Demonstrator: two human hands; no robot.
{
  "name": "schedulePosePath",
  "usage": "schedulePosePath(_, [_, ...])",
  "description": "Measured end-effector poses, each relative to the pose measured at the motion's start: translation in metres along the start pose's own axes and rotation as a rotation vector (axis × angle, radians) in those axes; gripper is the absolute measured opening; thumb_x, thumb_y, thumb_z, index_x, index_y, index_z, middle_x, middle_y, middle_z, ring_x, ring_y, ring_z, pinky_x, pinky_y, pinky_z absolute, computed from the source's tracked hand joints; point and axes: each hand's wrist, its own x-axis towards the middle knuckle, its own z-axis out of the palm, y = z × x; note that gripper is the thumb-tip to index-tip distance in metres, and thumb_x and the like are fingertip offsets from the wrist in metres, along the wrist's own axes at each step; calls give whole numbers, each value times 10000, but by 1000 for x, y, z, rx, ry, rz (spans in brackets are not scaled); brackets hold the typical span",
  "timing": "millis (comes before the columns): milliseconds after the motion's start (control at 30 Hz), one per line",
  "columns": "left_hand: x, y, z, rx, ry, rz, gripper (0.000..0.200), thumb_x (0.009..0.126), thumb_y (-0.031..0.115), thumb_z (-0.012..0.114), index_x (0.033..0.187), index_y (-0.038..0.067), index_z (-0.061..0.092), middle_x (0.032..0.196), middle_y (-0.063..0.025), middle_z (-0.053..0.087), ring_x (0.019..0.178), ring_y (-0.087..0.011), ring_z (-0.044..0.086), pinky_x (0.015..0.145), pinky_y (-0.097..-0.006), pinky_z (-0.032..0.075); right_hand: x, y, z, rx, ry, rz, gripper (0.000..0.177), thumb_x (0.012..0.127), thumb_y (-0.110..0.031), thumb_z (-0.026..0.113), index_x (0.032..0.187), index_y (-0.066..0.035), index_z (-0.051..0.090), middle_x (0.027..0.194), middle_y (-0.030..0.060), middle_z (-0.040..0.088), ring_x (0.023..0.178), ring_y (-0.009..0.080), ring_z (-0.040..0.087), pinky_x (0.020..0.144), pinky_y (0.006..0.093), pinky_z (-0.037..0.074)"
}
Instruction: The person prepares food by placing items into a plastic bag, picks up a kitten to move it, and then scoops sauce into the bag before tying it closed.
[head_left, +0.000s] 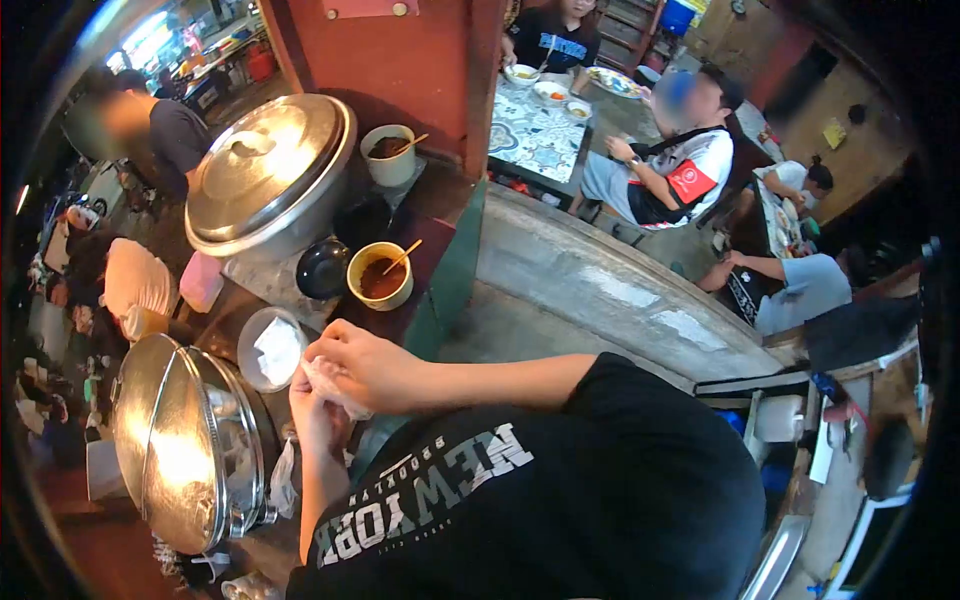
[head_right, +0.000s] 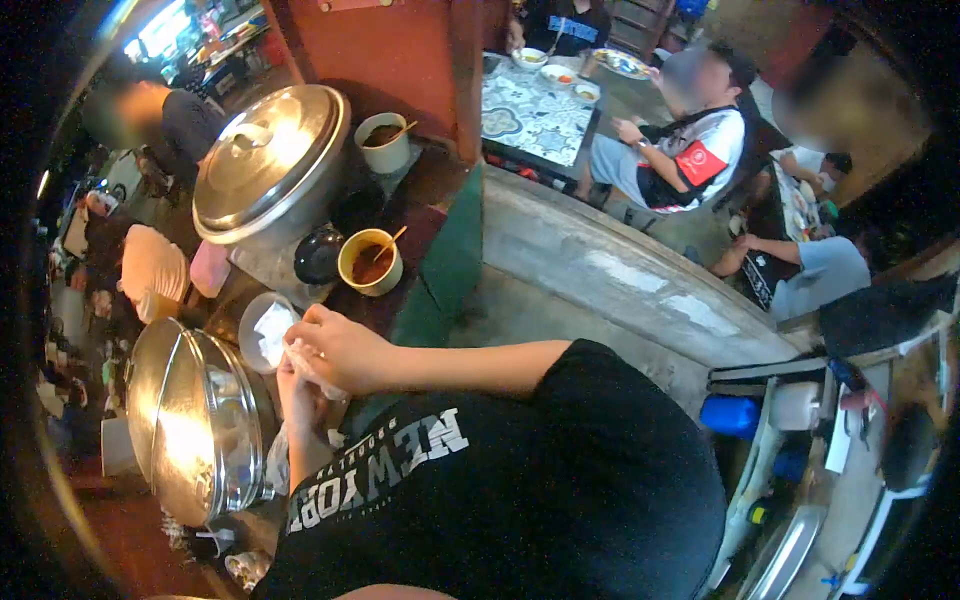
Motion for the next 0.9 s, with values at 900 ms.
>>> schedulePosePath(900, [67,-123,285,-246,178,-9,302,927,301,446,1114,77,524,1039,-77,590,969,-234,581,813,-392,499,-31,123,-289,549,-580,72,821,754,-169,700,1409,-55,218,1301,149,461,1200,205,454,1010,337,351])
